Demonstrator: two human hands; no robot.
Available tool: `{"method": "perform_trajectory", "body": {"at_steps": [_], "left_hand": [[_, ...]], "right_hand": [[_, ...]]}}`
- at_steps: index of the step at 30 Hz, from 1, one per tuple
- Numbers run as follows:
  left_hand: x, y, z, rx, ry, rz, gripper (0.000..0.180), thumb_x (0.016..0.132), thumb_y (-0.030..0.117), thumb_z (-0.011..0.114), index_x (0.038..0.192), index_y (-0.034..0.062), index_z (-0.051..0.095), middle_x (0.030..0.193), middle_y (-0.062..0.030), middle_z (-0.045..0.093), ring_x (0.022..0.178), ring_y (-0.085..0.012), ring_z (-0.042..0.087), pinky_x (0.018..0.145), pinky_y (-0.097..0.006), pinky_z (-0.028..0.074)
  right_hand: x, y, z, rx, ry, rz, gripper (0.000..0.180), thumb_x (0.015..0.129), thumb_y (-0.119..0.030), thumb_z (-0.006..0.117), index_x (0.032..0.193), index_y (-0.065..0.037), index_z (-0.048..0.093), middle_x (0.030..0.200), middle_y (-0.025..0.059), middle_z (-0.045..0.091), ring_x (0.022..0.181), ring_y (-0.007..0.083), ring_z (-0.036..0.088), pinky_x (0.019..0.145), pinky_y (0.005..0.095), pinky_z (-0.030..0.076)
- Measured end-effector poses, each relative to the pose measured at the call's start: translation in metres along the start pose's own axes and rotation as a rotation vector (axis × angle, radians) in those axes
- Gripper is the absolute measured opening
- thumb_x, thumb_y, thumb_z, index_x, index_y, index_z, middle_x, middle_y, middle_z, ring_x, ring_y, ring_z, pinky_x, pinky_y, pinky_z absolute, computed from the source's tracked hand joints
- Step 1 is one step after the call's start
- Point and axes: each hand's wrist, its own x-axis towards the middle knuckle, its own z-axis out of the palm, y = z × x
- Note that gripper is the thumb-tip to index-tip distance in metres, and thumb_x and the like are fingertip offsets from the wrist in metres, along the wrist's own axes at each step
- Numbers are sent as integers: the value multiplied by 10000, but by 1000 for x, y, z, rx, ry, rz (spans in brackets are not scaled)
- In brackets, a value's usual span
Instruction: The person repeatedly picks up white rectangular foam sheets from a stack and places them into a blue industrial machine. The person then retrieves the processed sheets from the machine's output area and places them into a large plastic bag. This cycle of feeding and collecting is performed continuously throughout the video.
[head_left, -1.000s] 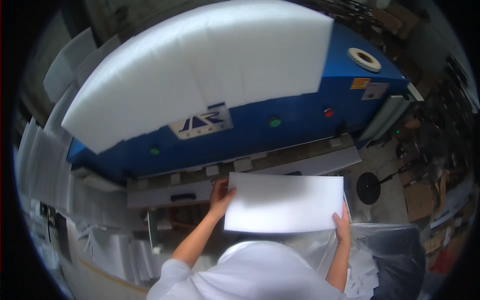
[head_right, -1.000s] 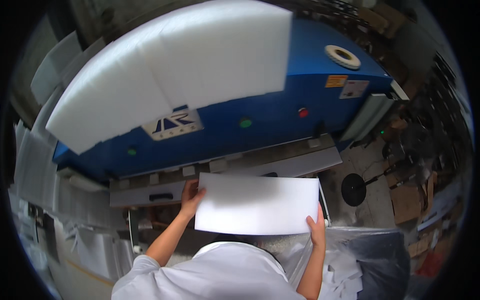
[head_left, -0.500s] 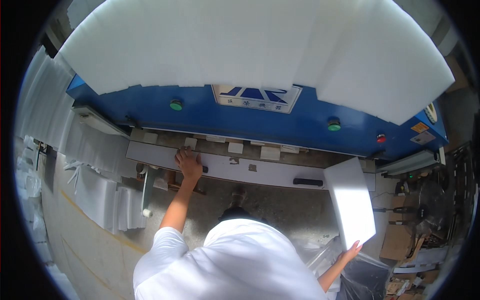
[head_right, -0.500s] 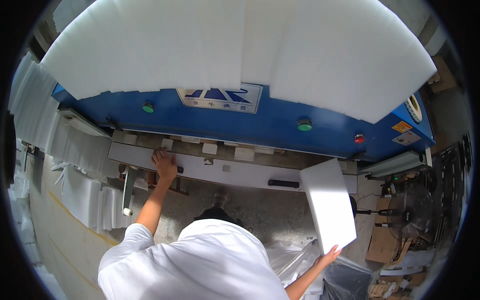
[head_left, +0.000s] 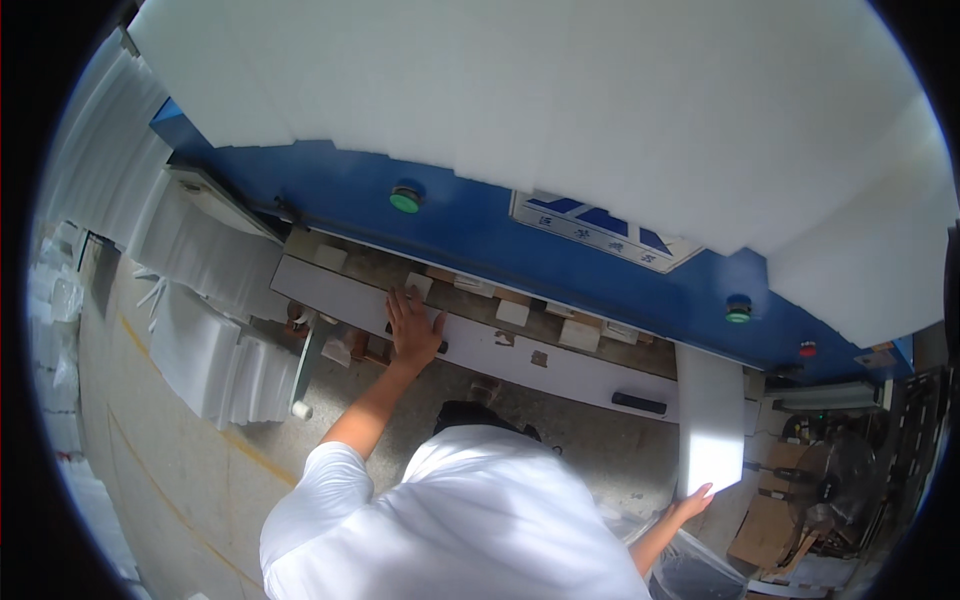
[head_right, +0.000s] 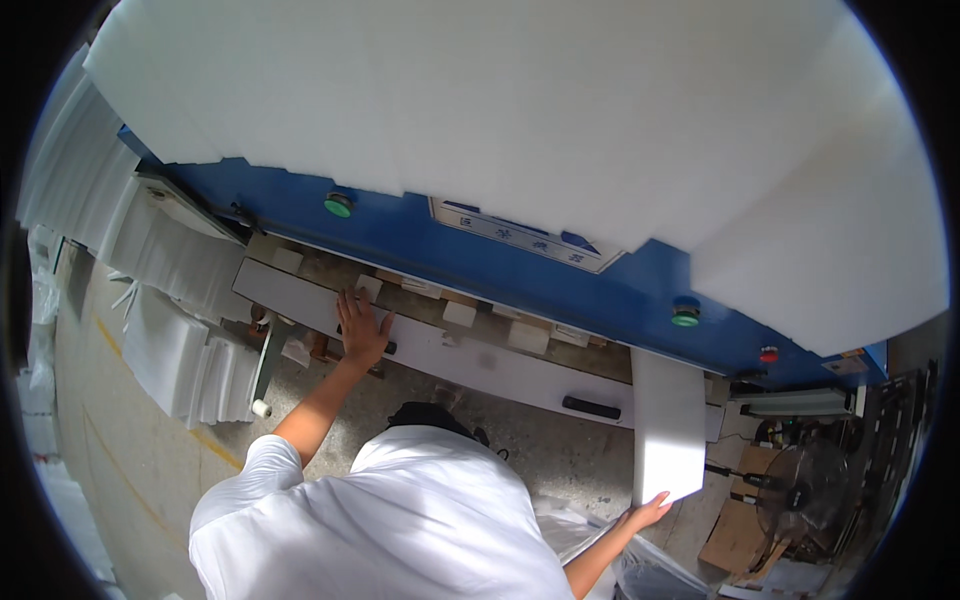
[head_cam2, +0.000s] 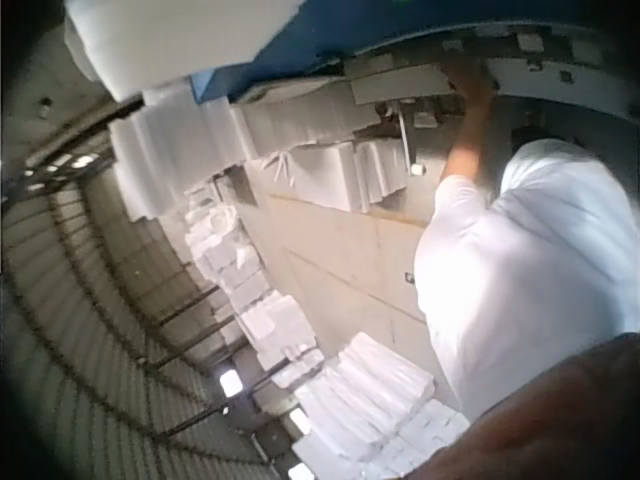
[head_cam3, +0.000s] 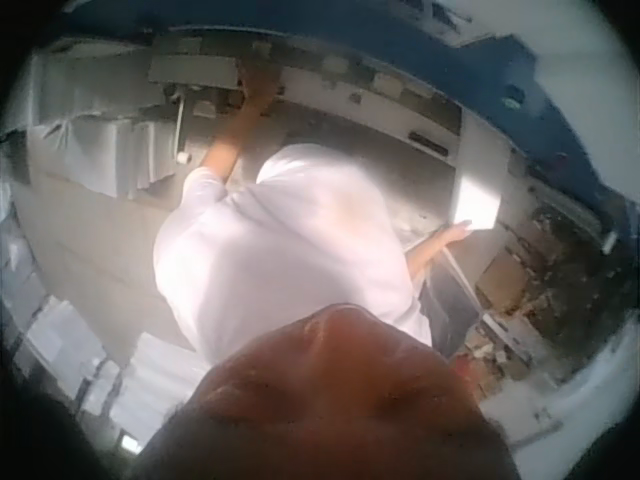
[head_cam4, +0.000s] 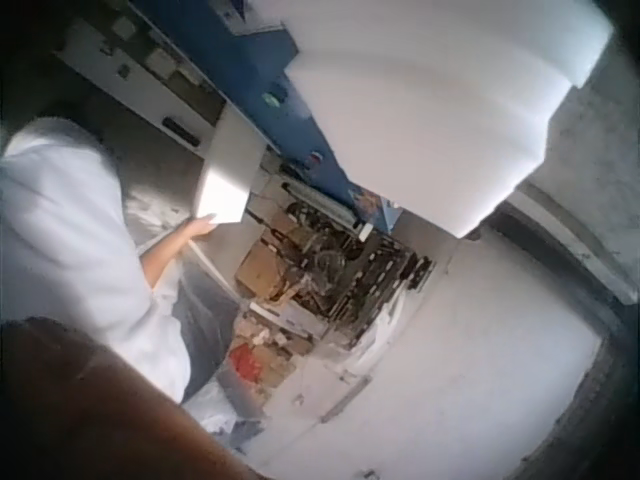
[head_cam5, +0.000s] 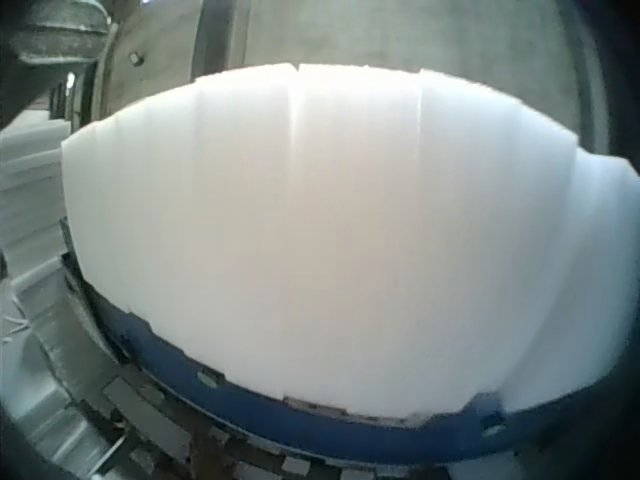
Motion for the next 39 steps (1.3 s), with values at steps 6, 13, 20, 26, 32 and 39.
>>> {"method": "perform_trajectory", "body": {"at_steps": [6,13,20,26,32,39], "left_hand": [[34,4,21,-138,17,26,917,888,437,649,1455,-121,192,1489,-384,175,1414,-545,110,1157,-618,110],[108,6,46,-319,-28,333,628,849,331,702,1344,14,482,1359,-254,458,1264,-446,407,1068,-550,302],[126,13,63,-487,-183,391,396,843,248,694,1184,55,639,1180,-164,623,1107,-371,564,959,-481,428],[127,11,95,-254,97,503,251,843,100,639,1080,18,663,1048,-159,655,995,-362,601,870,-462,473],[131,16,111,-647,289,407,257,880,107,620,1112,0,640,1062,-197,648,1020,-364,601,882,-457,479],[160,-29,143,-529,114,180,296,891,113,604,1162,-5,615,1097,-179,649,1023,-346,595,905,-435,462]], "right_hand": [[-6,17,42,70,-27,26,514,1017,-279,521,1407,31,395,1315,198,534,1136,303,566,963,426,472],[-4,3,137,209,-43,29,437,1004,-251,530,1322,34,437,1236,185,564,1083,275,574,940,415,481],[-94,-30,253,-778,-297,-1046,838,833,-252,752,1486,21,302,1535,278,279,1426,456,250,1145,521,243],[-119,-27,377,-642,-756,-1114,703,841,-195,726,1415,36,391,1452,264,399,1350,433,360,1113,503,273],[-107,-18,409,-397,-770,-906,320,898,-133,627,1153,58,591,1096,224,637,1000,401,591,930,433,453],[-88,-4,413,-309,-703,-733,202,958,-61,524,1092,46,631,1148,203,639,1051,349,587,953,403,433]]}}
